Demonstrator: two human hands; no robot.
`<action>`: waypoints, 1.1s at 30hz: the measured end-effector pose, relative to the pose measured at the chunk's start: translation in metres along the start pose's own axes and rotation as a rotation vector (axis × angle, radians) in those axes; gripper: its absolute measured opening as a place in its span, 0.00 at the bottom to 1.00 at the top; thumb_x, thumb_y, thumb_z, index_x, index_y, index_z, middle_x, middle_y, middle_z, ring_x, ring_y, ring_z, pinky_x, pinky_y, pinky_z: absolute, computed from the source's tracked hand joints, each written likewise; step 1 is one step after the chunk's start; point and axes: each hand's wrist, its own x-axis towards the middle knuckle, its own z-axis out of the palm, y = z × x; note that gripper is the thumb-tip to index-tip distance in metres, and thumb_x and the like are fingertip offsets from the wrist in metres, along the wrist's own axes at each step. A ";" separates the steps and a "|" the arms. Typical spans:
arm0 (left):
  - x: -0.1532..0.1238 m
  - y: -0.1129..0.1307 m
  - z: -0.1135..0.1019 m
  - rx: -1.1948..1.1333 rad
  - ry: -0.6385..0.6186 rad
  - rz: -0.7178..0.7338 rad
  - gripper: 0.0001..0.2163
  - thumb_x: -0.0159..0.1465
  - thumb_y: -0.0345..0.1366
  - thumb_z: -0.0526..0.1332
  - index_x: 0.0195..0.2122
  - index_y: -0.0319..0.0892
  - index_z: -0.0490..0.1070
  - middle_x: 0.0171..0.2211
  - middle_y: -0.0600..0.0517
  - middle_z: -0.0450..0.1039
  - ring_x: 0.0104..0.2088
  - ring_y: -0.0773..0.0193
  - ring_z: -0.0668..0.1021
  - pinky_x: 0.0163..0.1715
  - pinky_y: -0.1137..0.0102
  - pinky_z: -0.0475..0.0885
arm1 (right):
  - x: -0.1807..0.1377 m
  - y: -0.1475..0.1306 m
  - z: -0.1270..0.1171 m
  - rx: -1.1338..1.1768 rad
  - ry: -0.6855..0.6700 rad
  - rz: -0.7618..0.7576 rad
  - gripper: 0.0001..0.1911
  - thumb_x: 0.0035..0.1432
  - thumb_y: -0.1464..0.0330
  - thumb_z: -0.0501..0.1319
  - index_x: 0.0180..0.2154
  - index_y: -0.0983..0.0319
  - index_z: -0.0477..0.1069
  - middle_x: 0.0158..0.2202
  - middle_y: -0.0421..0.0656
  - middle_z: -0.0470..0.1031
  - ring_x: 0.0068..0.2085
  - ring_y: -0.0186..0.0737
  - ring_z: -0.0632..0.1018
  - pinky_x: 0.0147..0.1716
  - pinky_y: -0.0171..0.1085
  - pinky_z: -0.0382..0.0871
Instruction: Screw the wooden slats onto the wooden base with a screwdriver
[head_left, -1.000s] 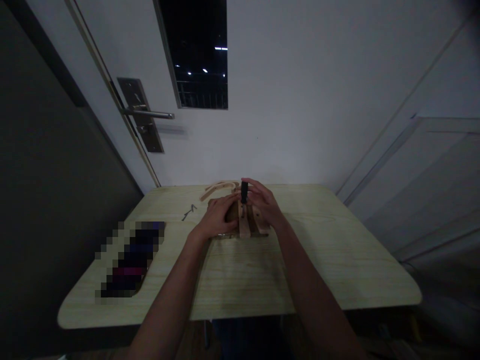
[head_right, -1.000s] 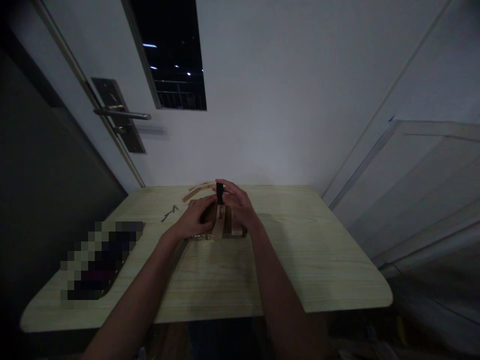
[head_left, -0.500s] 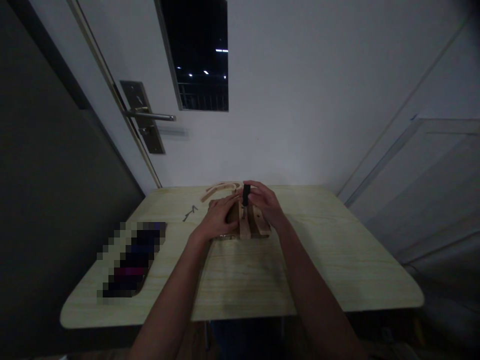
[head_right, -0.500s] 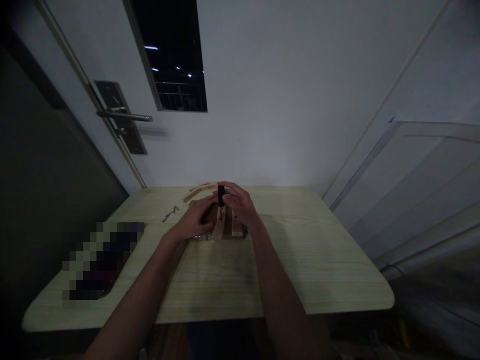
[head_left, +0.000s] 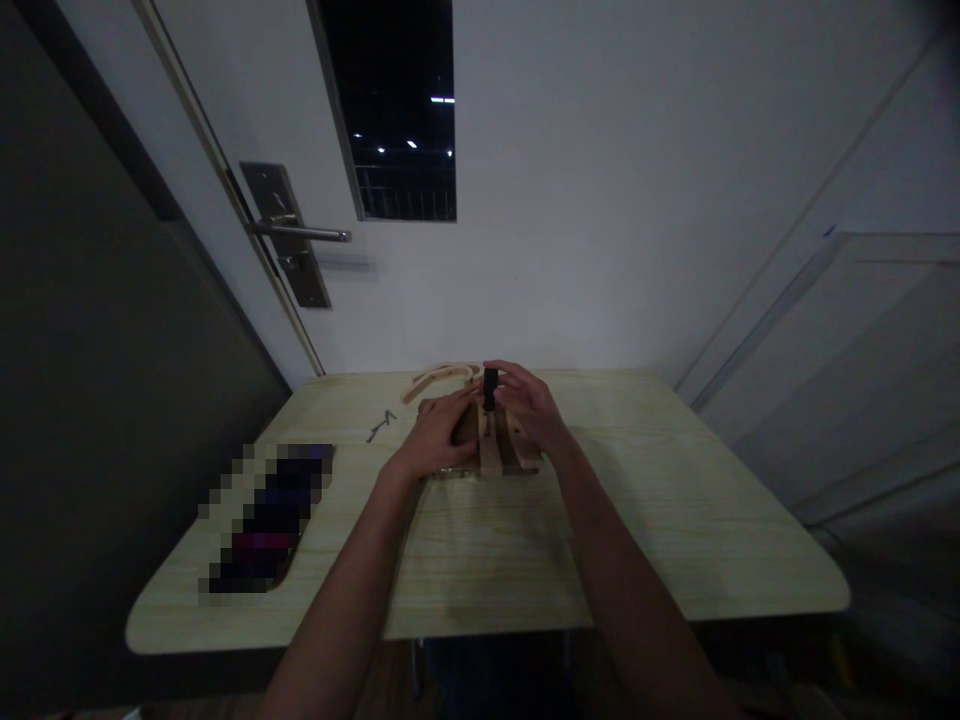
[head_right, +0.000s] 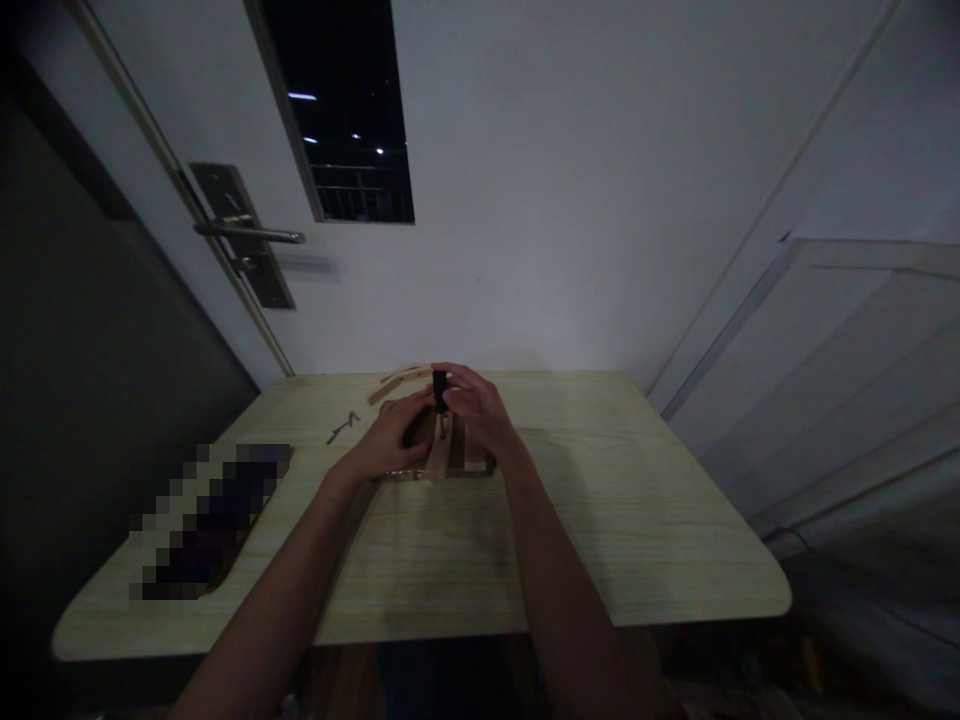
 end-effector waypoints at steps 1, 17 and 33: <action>0.000 0.000 0.000 -0.001 0.003 0.000 0.34 0.56 0.38 0.62 0.66 0.44 0.60 0.69 0.39 0.60 0.68 0.43 0.66 0.63 0.43 0.62 | 0.000 0.001 0.000 0.011 -0.006 0.013 0.23 0.55 0.52 0.69 0.50 0.54 0.75 0.45 0.44 0.79 0.44 0.43 0.81 0.48 0.47 0.78; 0.000 0.003 -0.001 0.032 -0.020 -0.029 0.35 0.56 0.38 0.62 0.67 0.44 0.59 0.70 0.39 0.59 0.68 0.41 0.66 0.63 0.42 0.62 | 0.001 0.001 0.000 0.009 -0.033 0.009 0.22 0.56 0.52 0.68 0.50 0.53 0.76 0.48 0.45 0.80 0.47 0.44 0.81 0.52 0.49 0.77; 0.001 0.004 -0.003 0.033 -0.018 -0.017 0.34 0.56 0.37 0.63 0.66 0.44 0.60 0.70 0.40 0.60 0.68 0.41 0.66 0.63 0.43 0.62 | -0.001 0.000 0.001 0.038 -0.012 -0.003 0.21 0.58 0.53 0.67 0.50 0.54 0.74 0.47 0.44 0.80 0.47 0.43 0.81 0.50 0.46 0.76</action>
